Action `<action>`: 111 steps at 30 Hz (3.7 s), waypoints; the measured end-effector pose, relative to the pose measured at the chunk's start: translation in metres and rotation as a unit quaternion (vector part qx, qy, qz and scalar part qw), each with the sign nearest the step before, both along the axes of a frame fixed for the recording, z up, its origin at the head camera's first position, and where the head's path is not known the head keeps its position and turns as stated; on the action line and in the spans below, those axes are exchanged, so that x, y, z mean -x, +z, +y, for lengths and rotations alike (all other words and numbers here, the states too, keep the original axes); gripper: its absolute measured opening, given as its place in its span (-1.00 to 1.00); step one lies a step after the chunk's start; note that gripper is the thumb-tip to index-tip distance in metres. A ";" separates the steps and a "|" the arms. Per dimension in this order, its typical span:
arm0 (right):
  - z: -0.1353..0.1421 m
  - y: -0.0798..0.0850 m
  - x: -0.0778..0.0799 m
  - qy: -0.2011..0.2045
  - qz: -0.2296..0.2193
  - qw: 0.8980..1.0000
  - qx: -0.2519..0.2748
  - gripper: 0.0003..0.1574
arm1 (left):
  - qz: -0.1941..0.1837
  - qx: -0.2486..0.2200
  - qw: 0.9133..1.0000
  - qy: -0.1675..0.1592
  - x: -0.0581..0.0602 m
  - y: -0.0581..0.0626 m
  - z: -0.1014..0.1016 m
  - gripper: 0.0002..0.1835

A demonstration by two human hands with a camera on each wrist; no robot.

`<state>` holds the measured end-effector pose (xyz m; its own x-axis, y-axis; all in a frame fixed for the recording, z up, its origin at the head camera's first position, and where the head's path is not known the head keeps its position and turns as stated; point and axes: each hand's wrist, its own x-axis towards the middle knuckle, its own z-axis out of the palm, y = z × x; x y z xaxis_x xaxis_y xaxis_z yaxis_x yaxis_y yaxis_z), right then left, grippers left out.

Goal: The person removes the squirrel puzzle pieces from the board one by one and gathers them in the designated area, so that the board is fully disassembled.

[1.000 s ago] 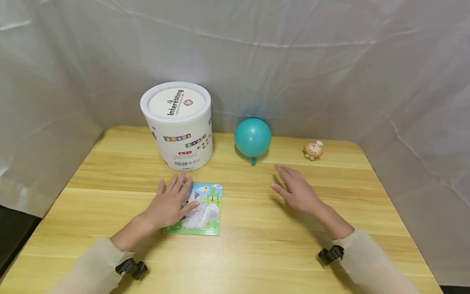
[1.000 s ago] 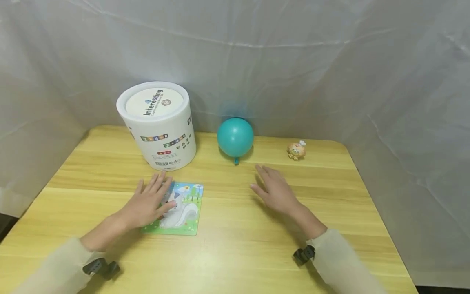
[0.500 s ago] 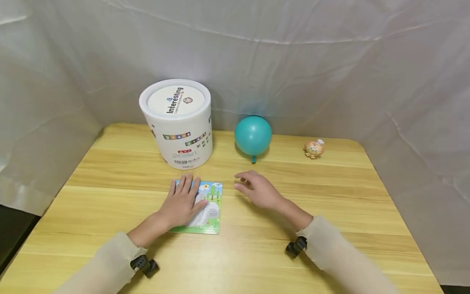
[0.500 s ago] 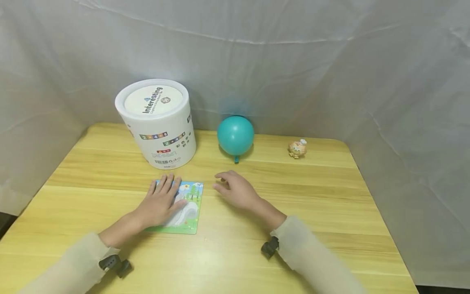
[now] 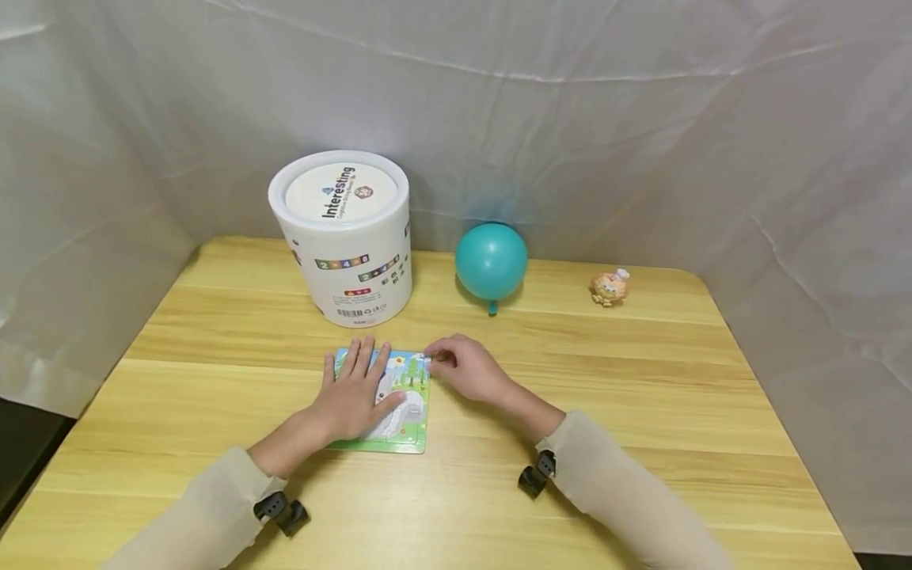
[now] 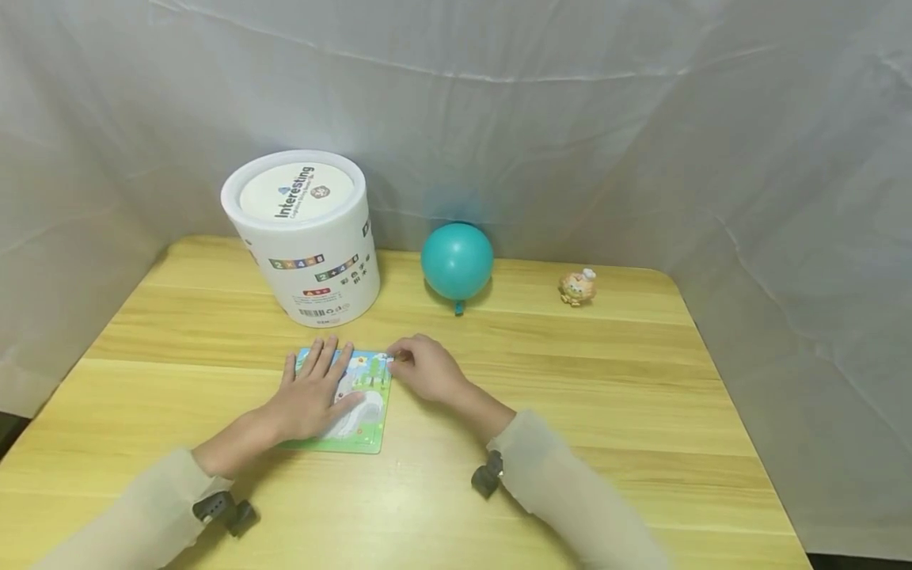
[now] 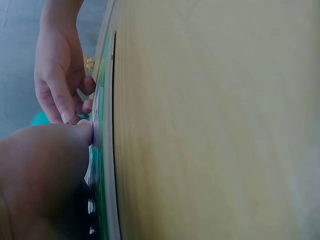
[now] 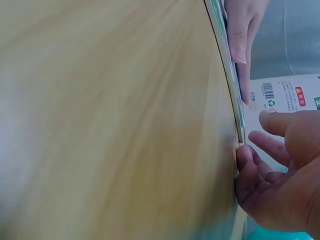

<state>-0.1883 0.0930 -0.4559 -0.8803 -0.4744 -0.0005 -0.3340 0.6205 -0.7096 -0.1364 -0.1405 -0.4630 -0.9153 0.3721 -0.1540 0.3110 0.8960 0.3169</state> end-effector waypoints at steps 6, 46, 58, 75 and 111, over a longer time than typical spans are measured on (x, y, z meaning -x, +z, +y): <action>-0.009 0.002 0.001 -0.002 -0.008 1.000 -0.005 -0.72 | -0.011 0.000 1.000 -0.002 -0.001 0.001 0.001 -0.09; -0.026 0.002 0.005 -0.104 -0.099 0.987 0.065 -0.92 | -0.018 -0.008 1.000 -0.001 0.001 -0.002 0.000 -0.07; -0.017 0.008 0.010 -0.135 -0.181 0.965 0.133 -0.88 | -0.017 -0.012 1.000 0.003 0.004 -0.011 -0.002 -0.05; 0.102 0.029 0.027 -0.160 -0.205 0.959 0.116 -0.63 | -0.013 -0.025 1.000 0.000 0.003 -0.010 -0.001 -0.05; 0.273 0.019 0.032 -0.202 -0.200 0.959 -0.019 -0.52 | -0.016 -0.012 1.000 0.003 0.001 -0.006 0.001 -0.07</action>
<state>-0.2205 0.3657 -0.4373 -0.9183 -0.0874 -0.3862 0.2328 0.6700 -0.7049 -0.1373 -0.1397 -0.4685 -0.9120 0.3715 -0.1740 0.2959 0.8896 0.3480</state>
